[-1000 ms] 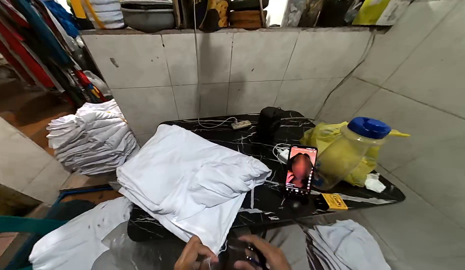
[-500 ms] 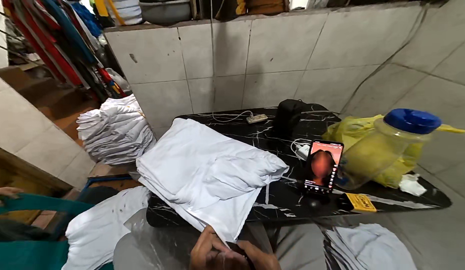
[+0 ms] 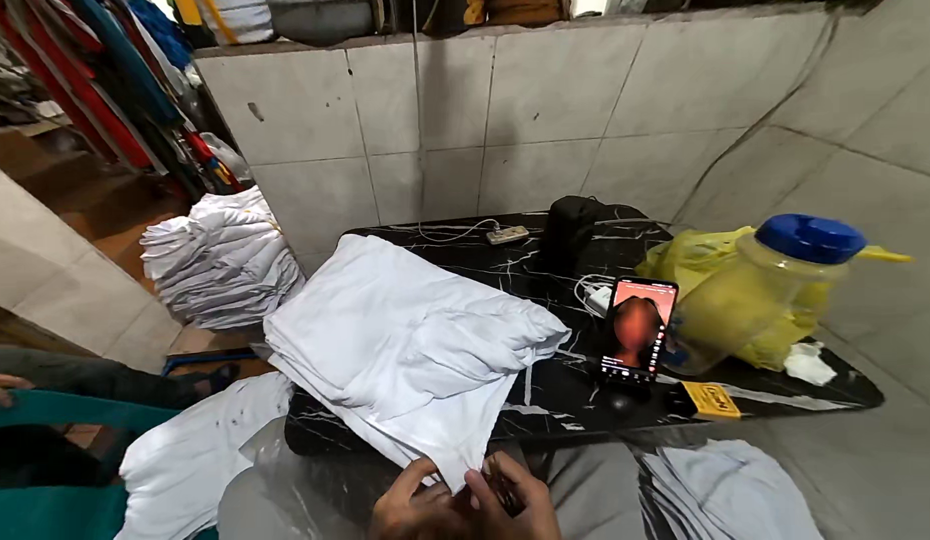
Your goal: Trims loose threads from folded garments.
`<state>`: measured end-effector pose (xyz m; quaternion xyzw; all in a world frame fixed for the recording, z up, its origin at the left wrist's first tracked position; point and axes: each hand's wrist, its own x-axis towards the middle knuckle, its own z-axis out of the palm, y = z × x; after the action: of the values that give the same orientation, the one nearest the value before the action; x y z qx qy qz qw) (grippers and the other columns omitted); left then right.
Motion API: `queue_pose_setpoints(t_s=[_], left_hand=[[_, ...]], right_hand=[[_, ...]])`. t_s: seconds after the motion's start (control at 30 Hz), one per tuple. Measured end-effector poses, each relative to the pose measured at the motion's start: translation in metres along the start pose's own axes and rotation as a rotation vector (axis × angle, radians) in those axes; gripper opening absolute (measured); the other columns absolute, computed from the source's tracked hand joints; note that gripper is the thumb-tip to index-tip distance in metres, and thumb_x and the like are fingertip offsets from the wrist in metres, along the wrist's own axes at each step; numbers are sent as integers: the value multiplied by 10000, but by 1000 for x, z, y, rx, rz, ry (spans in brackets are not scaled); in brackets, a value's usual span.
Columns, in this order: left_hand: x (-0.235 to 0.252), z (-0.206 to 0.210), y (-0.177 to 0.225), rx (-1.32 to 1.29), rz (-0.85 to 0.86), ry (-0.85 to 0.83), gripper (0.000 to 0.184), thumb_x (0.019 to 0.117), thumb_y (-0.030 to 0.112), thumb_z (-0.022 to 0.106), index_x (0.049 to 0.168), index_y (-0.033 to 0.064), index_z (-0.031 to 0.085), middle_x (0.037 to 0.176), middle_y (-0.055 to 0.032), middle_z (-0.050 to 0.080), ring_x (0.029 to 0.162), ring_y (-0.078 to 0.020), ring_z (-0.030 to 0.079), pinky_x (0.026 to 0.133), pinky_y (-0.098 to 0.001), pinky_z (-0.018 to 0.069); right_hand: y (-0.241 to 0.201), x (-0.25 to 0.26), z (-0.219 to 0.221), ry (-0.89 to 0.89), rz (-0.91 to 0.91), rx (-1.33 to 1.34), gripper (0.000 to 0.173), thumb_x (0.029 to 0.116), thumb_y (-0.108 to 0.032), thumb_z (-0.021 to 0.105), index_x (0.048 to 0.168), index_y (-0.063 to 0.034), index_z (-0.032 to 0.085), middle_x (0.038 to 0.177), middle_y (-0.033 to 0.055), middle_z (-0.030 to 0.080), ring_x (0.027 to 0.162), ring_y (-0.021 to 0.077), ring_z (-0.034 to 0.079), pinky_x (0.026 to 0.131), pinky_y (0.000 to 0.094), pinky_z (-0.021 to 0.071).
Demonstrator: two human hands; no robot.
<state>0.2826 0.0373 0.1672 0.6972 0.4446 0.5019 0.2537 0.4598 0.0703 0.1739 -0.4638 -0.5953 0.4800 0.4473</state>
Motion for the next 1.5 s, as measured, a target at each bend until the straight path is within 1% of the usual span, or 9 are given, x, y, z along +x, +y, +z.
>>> queue_pose_setpoints(t_s=[0.2, 0.33, 0.47, 0.77, 0.97, 1.07, 1.2, 1.3, 1.5], left_hand=[[7, 11, 2, 70, 12, 96, 134, 917, 99, 753, 1041, 48, 762, 957, -96, 668, 875, -78, 653, 802, -190, 572], [6, 17, 3, 168, 63, 205, 104, 912, 160, 772, 996, 112, 808, 1001, -92, 704, 932, -44, 667, 846, -157, 556], [6, 13, -4, 4, 67, 278, 62, 980, 141, 681, 983, 85, 708, 987, -21, 683, 909, -14, 657, 802, -151, 569], [1, 10, -3, -107, 17, 159, 137, 1017, 209, 635, 978, 78, 637, 1138, -45, 666, 1058, -25, 655, 880, -196, 583], [-3, 9, 2, -242, -92, 216, 29, 1069, 240, 535, 1079, 219, 553, 1234, 120, 676, 1060, 23, 668, 849, -206, 592], [-4, 7, 3, -177, -132, 188, 76, 1067, 215, 542, 1034, 147, 551, 1190, 56, 700, 1044, 3, 682, 864, -225, 598], [-8, -15, -3, 71, -152, -149, 211, 938, -46, 563, 1006, -47, 763, 1248, -290, 649, 1236, -347, 599, 1102, -470, 458], [-7, -10, -7, 21, -110, -13, 97, 944, 52, 692, 1008, -16, 718, 1167, -197, 700, 1152, -228, 665, 1030, -382, 538], [2, 13, -8, -7, -57, 217, 347, 811, 245, 882, 1038, 51, 705, 1047, -43, 694, 986, -75, 666, 868, -238, 581]], right_hand=[[1, -13, -9, -79, -155, -128, 121, 939, 1, 648, 1028, 80, 669, 851, 136, 701, 728, 138, 669, 695, 293, 575], [-2, -19, -9, -110, -278, -156, 130, 898, 37, 673, 1021, 78, 690, 907, 170, 713, 762, 139, 667, 722, 261, 564], [-1, -15, -20, -16, -274, -320, 376, 925, -236, 775, 1183, 28, 703, 1009, 154, 749, 805, 161, 707, 743, 331, 599], [-2, -10, -1, 43, -337, -439, 249, 1002, -237, 656, 1002, -3, 743, 788, 103, 738, 646, 183, 705, 579, 376, 584], [-12, 0, 23, 247, -345, -403, 329, 849, -247, 827, 977, 34, 714, 841, 129, 712, 656, 159, 668, 586, 307, 577], [-7, 3, 28, 162, -292, -301, 274, 775, -74, 821, 996, 54, 720, 923, 167, 721, 772, 213, 707, 698, 345, 605], [1, 4, 21, 60, -63, 8, 131, 907, -52, 720, 992, 48, 728, 857, 102, 716, 718, 107, 654, 671, 274, 556], [6, 5, 16, -18, 3, 273, 75, 927, -6, 681, 982, 25, 722, 831, 20, 714, 688, 19, 632, 645, 209, 546], [10, 3, 9, -100, 139, 534, 81, 944, -5, 667, 991, -7, 732, 711, -33, 693, 555, -24, 550, 519, 170, 456]])
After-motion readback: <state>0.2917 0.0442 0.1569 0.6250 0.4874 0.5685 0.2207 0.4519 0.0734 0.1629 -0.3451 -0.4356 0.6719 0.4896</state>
